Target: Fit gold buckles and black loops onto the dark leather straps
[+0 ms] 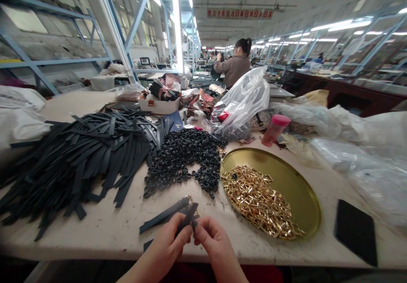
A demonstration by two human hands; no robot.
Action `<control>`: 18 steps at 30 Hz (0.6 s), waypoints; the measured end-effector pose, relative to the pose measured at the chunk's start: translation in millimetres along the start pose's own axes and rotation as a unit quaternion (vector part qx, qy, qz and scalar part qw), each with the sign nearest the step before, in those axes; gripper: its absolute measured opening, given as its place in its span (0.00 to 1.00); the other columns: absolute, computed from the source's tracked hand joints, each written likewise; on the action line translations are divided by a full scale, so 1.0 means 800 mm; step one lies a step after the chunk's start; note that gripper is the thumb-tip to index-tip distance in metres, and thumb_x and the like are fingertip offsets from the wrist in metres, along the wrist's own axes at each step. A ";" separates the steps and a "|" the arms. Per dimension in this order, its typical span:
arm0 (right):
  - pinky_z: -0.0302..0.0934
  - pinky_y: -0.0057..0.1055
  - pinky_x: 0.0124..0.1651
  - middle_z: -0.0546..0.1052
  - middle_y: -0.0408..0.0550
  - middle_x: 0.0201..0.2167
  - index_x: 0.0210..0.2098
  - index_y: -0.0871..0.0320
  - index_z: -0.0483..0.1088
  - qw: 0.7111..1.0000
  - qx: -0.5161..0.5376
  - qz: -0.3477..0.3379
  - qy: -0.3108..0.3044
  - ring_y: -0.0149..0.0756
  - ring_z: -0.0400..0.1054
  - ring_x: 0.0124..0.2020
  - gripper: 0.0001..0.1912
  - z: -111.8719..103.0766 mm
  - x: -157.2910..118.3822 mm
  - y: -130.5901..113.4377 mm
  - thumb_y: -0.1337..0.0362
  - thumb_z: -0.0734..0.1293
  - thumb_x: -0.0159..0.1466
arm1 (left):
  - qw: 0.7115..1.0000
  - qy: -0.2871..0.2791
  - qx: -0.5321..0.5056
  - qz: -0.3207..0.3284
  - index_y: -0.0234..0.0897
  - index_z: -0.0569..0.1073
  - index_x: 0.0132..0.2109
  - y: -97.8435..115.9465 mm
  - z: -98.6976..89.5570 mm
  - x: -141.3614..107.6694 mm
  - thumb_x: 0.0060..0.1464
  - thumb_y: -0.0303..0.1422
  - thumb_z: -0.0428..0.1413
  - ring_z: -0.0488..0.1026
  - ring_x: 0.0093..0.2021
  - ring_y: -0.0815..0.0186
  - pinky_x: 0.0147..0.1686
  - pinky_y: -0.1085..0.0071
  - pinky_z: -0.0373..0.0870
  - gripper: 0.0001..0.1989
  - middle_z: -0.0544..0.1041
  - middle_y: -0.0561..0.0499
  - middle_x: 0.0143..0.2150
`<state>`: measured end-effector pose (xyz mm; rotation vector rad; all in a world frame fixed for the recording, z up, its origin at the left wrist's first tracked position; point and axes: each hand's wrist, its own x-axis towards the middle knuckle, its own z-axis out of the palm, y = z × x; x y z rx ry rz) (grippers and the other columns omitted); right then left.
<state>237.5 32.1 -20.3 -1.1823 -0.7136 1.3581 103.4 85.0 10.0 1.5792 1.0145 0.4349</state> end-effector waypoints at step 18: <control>0.58 0.27 0.30 0.71 0.41 0.24 0.22 0.58 0.66 0.999 0.046 0.001 -0.008 0.28 0.62 0.24 0.15 0.012 0.004 0.009 0.55 0.72 0.47 | 0.985 -0.059 0.157 0.036 0.39 0.69 0.31 0.002 -0.020 -0.016 0.58 0.36 0.41 0.70 0.30 0.64 0.28 0.74 0.57 0.15 0.75 0.50 0.30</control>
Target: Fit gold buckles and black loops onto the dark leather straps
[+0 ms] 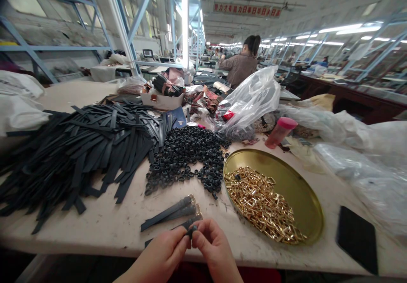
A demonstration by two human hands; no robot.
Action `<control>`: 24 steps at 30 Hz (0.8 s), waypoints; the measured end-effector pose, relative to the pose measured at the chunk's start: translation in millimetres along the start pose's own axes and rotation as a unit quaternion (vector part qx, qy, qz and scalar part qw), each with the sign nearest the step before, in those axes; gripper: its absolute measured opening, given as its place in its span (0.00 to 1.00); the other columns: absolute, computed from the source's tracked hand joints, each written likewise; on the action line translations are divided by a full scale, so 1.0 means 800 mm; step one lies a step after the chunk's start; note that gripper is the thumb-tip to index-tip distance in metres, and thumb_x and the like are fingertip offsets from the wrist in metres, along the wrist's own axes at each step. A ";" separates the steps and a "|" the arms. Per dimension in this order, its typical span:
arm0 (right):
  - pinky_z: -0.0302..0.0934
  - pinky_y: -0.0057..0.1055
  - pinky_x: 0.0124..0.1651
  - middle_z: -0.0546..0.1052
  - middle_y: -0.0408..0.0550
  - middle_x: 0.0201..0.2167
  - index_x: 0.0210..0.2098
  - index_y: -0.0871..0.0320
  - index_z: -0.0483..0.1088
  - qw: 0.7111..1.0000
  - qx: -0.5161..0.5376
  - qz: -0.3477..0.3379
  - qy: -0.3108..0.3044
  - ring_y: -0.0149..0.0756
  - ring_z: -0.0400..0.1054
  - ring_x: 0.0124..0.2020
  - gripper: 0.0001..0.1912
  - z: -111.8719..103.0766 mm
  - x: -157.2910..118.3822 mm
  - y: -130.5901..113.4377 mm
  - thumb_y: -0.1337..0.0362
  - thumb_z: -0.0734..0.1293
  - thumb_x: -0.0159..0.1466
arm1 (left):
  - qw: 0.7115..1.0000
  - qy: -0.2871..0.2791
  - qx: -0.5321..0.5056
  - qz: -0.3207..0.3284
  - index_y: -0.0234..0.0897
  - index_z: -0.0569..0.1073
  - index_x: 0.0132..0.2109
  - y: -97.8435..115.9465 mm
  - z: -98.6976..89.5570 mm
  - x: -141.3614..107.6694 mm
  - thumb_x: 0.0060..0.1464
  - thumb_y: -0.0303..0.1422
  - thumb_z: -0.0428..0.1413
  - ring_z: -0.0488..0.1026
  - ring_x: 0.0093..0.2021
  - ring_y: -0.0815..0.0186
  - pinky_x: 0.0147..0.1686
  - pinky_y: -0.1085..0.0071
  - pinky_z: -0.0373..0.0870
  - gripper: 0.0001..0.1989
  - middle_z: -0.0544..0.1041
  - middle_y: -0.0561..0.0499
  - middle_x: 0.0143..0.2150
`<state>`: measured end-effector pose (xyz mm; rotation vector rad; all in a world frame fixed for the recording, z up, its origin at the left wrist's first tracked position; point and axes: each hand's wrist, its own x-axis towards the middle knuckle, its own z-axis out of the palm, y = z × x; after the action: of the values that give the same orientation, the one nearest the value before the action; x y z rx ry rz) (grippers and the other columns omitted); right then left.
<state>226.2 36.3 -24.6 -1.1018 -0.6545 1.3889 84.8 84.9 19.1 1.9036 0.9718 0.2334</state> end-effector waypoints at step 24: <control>0.57 0.24 0.24 0.67 0.35 0.16 0.29 0.59 0.66 0.996 0.058 0.071 0.010 0.23 0.59 0.17 0.22 -0.005 -0.006 0.036 0.54 0.75 0.42 | 0.999 0.027 -0.040 -0.008 0.31 0.53 0.59 -0.033 0.033 -0.003 0.58 0.43 0.37 0.74 0.32 0.60 0.34 0.70 0.66 0.27 0.77 0.47 0.31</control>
<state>216.4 26.4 -50.6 -1.0859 -0.4816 1.5157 82.9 71.6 -15.4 1.8243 0.9986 0.3126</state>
